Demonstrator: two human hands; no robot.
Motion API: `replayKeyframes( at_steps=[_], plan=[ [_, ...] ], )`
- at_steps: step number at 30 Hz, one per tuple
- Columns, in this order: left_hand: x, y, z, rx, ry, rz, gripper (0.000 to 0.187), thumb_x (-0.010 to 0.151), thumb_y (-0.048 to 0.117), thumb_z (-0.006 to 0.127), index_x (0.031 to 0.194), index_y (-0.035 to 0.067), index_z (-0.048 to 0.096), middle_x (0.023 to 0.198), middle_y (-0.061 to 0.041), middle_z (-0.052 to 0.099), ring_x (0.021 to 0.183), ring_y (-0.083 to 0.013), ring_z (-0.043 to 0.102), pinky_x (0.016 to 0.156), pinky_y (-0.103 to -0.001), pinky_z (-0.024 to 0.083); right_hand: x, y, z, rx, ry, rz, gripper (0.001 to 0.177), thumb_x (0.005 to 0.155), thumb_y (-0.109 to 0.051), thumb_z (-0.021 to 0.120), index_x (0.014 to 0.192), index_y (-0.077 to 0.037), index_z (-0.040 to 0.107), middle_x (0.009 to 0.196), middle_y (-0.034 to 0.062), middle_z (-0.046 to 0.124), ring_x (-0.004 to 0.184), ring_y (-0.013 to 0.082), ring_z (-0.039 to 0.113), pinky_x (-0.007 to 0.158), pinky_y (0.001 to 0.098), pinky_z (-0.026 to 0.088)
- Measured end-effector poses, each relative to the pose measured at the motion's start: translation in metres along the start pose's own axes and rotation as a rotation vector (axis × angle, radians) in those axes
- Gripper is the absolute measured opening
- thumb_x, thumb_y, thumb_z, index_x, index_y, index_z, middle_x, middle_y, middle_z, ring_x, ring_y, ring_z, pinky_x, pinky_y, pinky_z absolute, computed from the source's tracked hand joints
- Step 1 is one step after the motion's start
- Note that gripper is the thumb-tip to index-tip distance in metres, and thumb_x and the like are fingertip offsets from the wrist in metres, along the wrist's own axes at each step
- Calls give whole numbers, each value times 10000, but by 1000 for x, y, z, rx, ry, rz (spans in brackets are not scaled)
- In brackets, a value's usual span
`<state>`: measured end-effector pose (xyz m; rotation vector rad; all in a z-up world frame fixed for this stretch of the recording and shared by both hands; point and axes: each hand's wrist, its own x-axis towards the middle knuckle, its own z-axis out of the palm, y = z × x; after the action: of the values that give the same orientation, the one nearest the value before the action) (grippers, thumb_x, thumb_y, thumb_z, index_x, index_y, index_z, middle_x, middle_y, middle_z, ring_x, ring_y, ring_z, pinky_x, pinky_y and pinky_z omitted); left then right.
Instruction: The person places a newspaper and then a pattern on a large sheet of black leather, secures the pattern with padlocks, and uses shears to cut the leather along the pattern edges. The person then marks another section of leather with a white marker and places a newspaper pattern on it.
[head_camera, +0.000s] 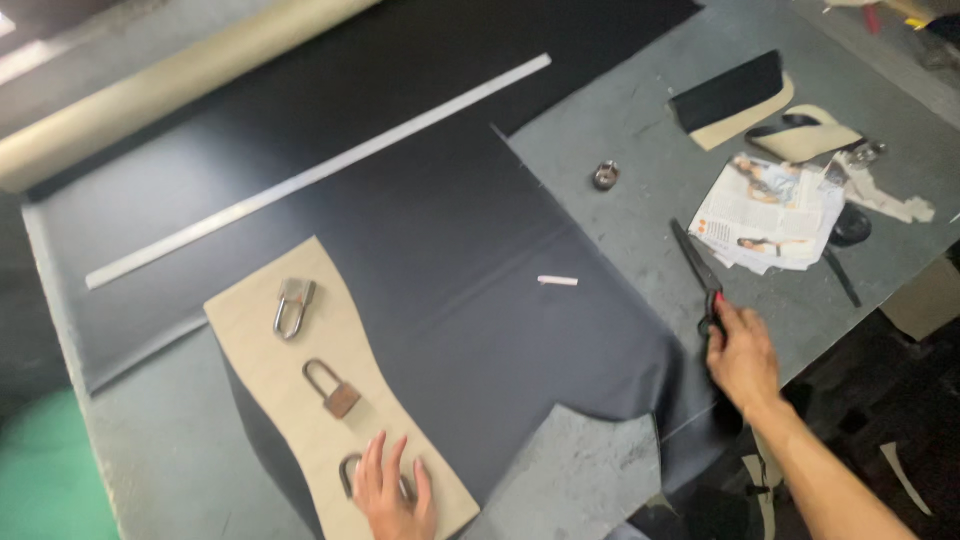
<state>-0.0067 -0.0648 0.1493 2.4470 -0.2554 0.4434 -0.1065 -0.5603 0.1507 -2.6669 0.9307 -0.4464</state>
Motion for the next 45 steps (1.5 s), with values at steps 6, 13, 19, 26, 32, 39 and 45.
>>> replayKeyframes(
  at_steps=[6,13,19,26,32,39,45],
  plan=[
    [2,32,-37,-115,-103,-20,364,865,58,674,1228,60,665,1424,-160,562,1372,-358,468,1177,-536,309,42,63,0,71,-307,205,864,841,-36,767,1624,-47,400,1055,201,735,961,348,712,882,443,551],
    [-5,21,-57,-130,-174,-11,336,896,90,708,1229,67,667,1403,-117,586,1376,-335,482,1196,-516,336,-21,35,-40,834,-353,221,640,960,102,610,1561,8,413,1142,172,682,1033,206,693,998,357,551],
    [-10,9,-59,-59,-288,172,441,836,252,813,1214,84,661,1410,-155,552,1368,-347,469,1197,-583,259,-167,-87,-61,817,-1110,509,349,796,30,720,1144,10,705,748,142,718,568,161,613,530,308,498],
    [-16,4,-62,-86,-337,175,634,772,370,858,1285,84,620,1428,-176,502,1383,-359,431,1218,-588,222,-240,-140,-51,577,-1536,503,266,750,-21,814,991,57,735,653,94,736,476,132,580,441,275,430],
    [-16,-1,-59,-98,-315,203,657,801,385,843,1344,108,597,1463,-171,479,1410,-357,403,1232,-592,197,-253,-170,-33,564,-1426,443,337,711,-128,903,995,-23,755,635,29,680,506,110,564,491,256,437],
    [-18,-7,-58,-99,-330,213,663,824,410,833,1364,109,593,1490,-162,463,1431,-349,390,1242,-584,198,-265,-190,-29,599,-1315,411,407,667,-182,947,970,-6,739,606,0,610,522,96,514,488,255,377],
    [-18,-10,-56,-97,-352,211,684,806,419,834,1366,109,597,1492,-161,461,1431,-344,382,1233,-584,199,-266,-196,-30,623,-1288,409,440,653,-227,952,974,-12,741,599,-4,610,530,91,513,503,257,377]
  ],
)
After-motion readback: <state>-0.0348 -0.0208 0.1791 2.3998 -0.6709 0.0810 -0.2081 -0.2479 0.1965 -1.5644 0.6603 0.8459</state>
